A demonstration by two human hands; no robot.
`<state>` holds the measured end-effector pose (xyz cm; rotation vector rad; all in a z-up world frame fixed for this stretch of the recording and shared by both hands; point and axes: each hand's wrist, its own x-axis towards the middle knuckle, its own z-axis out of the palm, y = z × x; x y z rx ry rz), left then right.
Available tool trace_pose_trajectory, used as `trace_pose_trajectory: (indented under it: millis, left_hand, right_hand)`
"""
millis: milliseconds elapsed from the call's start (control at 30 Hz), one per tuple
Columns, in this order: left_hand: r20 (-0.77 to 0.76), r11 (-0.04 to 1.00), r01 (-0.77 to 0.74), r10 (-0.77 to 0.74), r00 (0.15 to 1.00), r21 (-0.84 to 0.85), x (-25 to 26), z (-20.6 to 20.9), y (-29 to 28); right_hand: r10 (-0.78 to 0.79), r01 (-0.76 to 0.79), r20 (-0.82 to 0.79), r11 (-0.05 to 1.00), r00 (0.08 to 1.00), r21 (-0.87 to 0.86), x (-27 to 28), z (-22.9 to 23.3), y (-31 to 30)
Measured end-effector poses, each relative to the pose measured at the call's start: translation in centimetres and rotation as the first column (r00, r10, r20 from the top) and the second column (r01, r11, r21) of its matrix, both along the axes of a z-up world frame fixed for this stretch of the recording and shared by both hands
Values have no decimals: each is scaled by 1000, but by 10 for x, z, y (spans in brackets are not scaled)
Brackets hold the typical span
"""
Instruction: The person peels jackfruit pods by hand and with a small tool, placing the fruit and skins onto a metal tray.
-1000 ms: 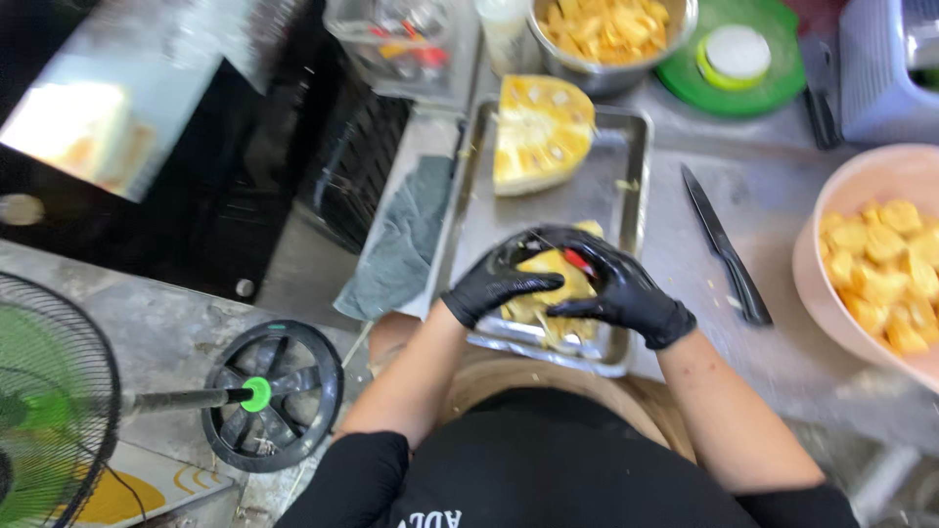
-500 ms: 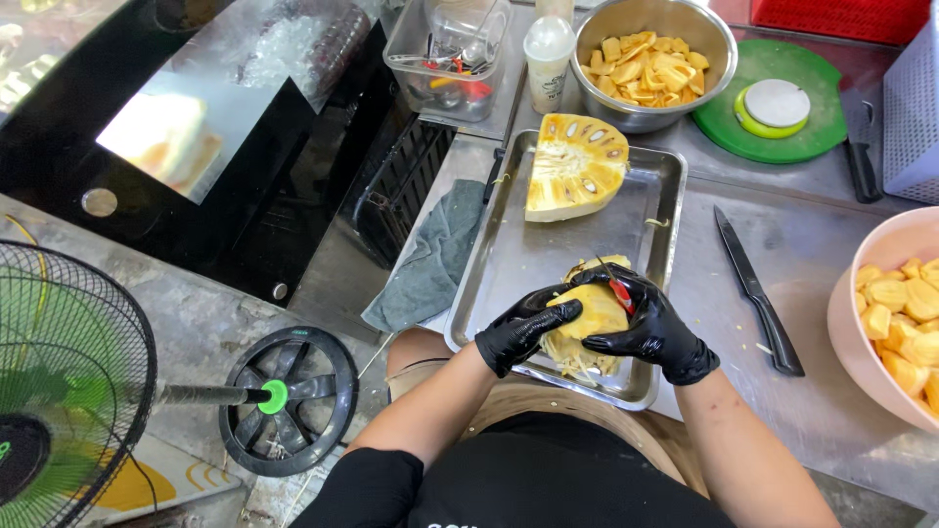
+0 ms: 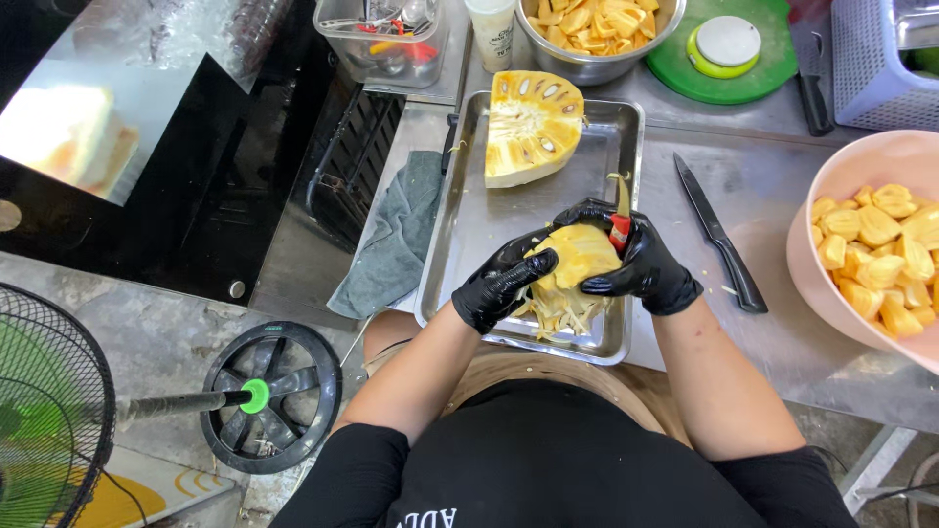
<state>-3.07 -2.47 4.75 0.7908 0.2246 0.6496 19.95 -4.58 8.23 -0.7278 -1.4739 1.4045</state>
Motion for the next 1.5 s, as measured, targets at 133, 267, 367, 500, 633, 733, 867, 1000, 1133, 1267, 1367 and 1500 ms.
trace_pose_trajectory:
  millis: [133,267,367,500,633,733,867,1000,1133,1267,1367,1500]
  left_hand:
    - [4,999,15,-15,1000,32,1,-7,7]
    - [131,995,98,-98,987,3,0,-5,11]
    - [136,988,149,-143,980,-38,-5,-3,16]
    - [135,967,174,-151,979,-185,-7,-11,24]
    - [167,917,100,-37,985,-386,-8,-38,21]
    - [296,879,63,91,951,-472,3,-55,21]
    - [420,898,-9,214,882,-440,-3,-43,24]
    - [294,874,-203,356,887,-442,-11,-34,27]
    - [45,879,-475,477,878,-49,-22,-55,47]
    - [-254,646,-524,731,633,554,-37,-89,62]
    - [-233,722,-593,684,692,357,-42,-99,57]
    - [-65,840,-526,523,850,-134,-44,-84,59]
  right_hand:
    - [15,-14,30,1000,999,-9,11,-9,7]
    - [13,-32,-268,997,963,-69,7,-33,13]
    - [-40,23,-468,999,883,-40,-6,-50,13]
    - [-230,179,-582,973,780,-144,-30,-58,7]
    - [-370,172,-704,925,606,-339,-45,-63,11]
    - [-380,176,-722,922,579,-344,-48,-82,15]
    - [-262,193,-868,961,421,-197,-22,-110,57]
    - [-685,577,-97,674,722,-461,-15,-115,62]
    - [-502,489,9,837,865,-245,-40,-122,55]
    - [-445,433,42,838,894,-332,-50,-129,50]
    - [-466,467,74,839,882,-278,-52,-131,56]
    - [-520,527,106,800,847,-285,-56,-131,60]
